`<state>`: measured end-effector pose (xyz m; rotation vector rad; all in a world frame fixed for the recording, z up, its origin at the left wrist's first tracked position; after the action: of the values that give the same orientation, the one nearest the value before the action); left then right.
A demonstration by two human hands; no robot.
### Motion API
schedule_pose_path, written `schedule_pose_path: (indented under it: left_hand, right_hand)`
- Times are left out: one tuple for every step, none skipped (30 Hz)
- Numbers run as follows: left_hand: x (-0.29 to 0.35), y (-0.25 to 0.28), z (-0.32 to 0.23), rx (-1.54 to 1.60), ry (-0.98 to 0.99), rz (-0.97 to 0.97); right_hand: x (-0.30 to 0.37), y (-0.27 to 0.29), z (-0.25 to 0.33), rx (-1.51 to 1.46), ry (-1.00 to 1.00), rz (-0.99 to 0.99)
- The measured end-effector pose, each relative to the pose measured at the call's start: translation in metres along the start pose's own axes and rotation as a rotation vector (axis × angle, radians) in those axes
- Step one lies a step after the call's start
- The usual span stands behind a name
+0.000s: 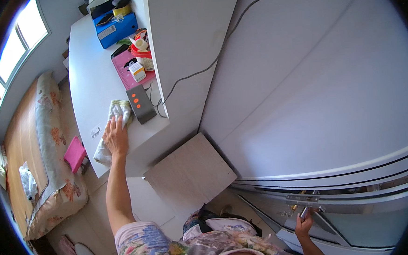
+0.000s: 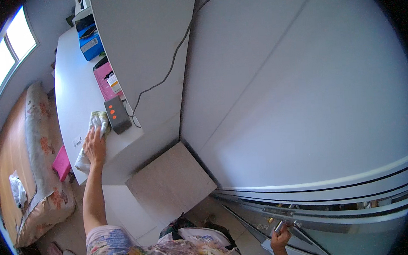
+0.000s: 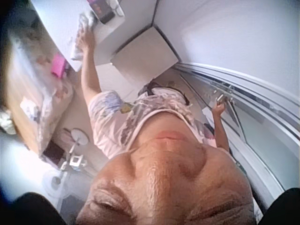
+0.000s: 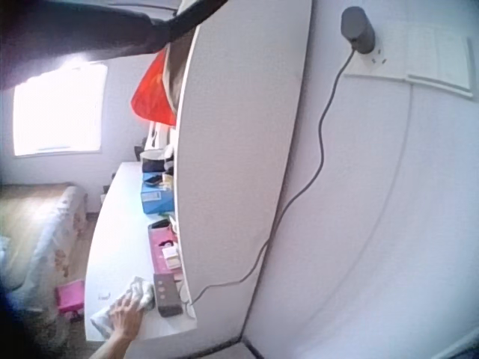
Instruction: The person wipes a white cabinet surface and a glass door with a green cloth. They systematically clean the cabinet top, the door frame, and the glass panel, moving the cloth in circular and linear motions to cover the surfaces.
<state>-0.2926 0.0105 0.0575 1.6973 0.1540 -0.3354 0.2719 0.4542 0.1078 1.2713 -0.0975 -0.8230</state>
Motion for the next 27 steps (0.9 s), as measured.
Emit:
schedule_pose_path:
  left_hand:
    - [0.013, 0.004, 0.001, 0.029, -0.069, -0.082]
    - [0.026, 0.01, 0.005, 0.045, -0.085, -0.08]
    - [0.038, 0.014, 0.008, 0.066, -0.105, -0.074]
    - [0.05, 0.019, 0.01, 0.087, -0.125, -0.069]
    - [0.063, 0.03, 0.009, 0.095, -0.166, -0.137]
    - [0.079, 0.032, 0.013, 0.166, -0.154, -0.159]
    - [0.095, 0.034, 0.018, 0.237, -0.144, -0.182]
    - [0.113, 0.035, 0.024, 0.308, -0.13, -0.203]
    - [0.134, 0.037, 0.019, 0.384, -0.142, -0.252]
    - [0.159, 0.037, 0.012, 0.463, -0.158, -0.293]
    - [0.191, 0.009, 0.015, 0.508, -0.038, -0.139]
    - [0.223, -0.028, 0.018, 0.553, 0.088, 0.007]
    - [0.249, -0.05, 0.008, 0.616, 0.131, 0.139]
    - [0.268, -0.063, -0.005, 0.678, 0.175, 0.273]
    - [0.275, -0.067, -0.023, 0.676, 0.165, 0.349]
    - [0.28, -0.071, -0.035, 0.673, 0.154, 0.426]
    - [0.279, -0.076, -0.044, 0.672, 0.169, 0.442]
    - [0.278, -0.084, -0.046, 0.662, 0.155, 0.412]
    - [0.272, -0.098, -0.046, 0.651, 0.141, 0.383]
    - [0.264, -0.111, -0.048, 0.642, 0.126, 0.359]
    - [0.249, -0.118, -0.056, 0.682, 0.124, 0.35]
    - [0.236, -0.121, -0.064, 0.703, 0.115, 0.336]
    - [0.237, -0.136, -0.066, 0.655, 0.105, 0.335]
    - [0.241, -0.161, -0.066, 0.607, 0.093, 0.334]
    - [0.248, -0.184, -0.07, 0.564, 0.075, 0.333]
    - [0.259, -0.205, -0.076, 0.529, 0.076, 0.466]
    - [0.277, -0.221, -0.08, 0.491, 0.074, 0.6]
  right_hand:
    - [0.0, -0.001, -0.001, -0.004, 0.014, -0.02]
    - [0.0, -0.003, -0.002, -0.011, 0.028, -0.04]
    - [0.001, -0.003, -0.002, -0.022, 0.024, -0.046]
    - [0.002, -0.003, -0.002, -0.032, 0.02, -0.051]
    - [0.003, -0.003, -0.001, -0.052, 0.0, -0.042]
    - [0.004, -0.002, -0.002, -0.071, -0.018, -0.031]
    - [0.004, -0.003, -0.004, -0.058, -0.021, 0.017]
    - [0.004, -0.003, -0.006, -0.046, -0.022, 0.068]
    - [0.004, -0.004, -0.009, -0.031, -0.024, 0.122]
    - [0.007, -0.002, -0.009, -0.039, -0.007, 0.097]
    - [0.007, -0.004, -0.009, -0.054, 0.011, 0.074]
    - [0.004, -0.005, -0.009, -0.089, -0.031, 0.089]
    - [0.003, -0.007, -0.01, -0.119, -0.079, 0.101]
    - [0.005, -0.005, -0.011, -0.166, -0.195, 0.157]
    - [0.007, -0.004, -0.013, -0.205, -0.309, 0.209]
    - [0.005, -0.004, -0.007, -0.205, -0.234, 0.172]
    - [0.001, -0.003, -0.003, -0.191, -0.155, 0.14]
    - [-0.001, -0.002, 0.002, -0.18, -0.072, 0.117]
    - [-0.003, -0.001, 0.005, -0.176, -0.097, 0.098]
    - [-0.004, 0.0, 0.01, -0.166, -0.126, 0.078]
    - [-0.007, 0.001, 0.016, -0.152, -0.118, 0.066]
    - [-0.007, -0.001, 0.011, -0.157, -0.119, 0.056]
    - [-0.004, -0.001, 0.003, -0.153, -0.08, 0.128]
    - [0.0, -0.001, -0.001, -0.183, -0.101, 0.105]
    - [0.0, -0.003, 0.002, -0.209, -0.123, 0.076]
    - [-0.001, -0.002, 0.002, -0.236, -0.142, 0.04]
    - [0.0, -0.001, 0.001, -0.146, -0.072, 0.05]
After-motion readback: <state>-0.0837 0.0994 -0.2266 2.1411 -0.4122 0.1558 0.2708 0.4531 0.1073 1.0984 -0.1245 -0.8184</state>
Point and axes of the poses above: each hand's wrist, its own x-axis away from the middle knuckle, its own y-axis out of the back of the hand, z = x × y, the point moved 5 cm from there along -x, towards the middle knuckle, and after that the axes turned 2 degrees about z, right-handed, at the moved point
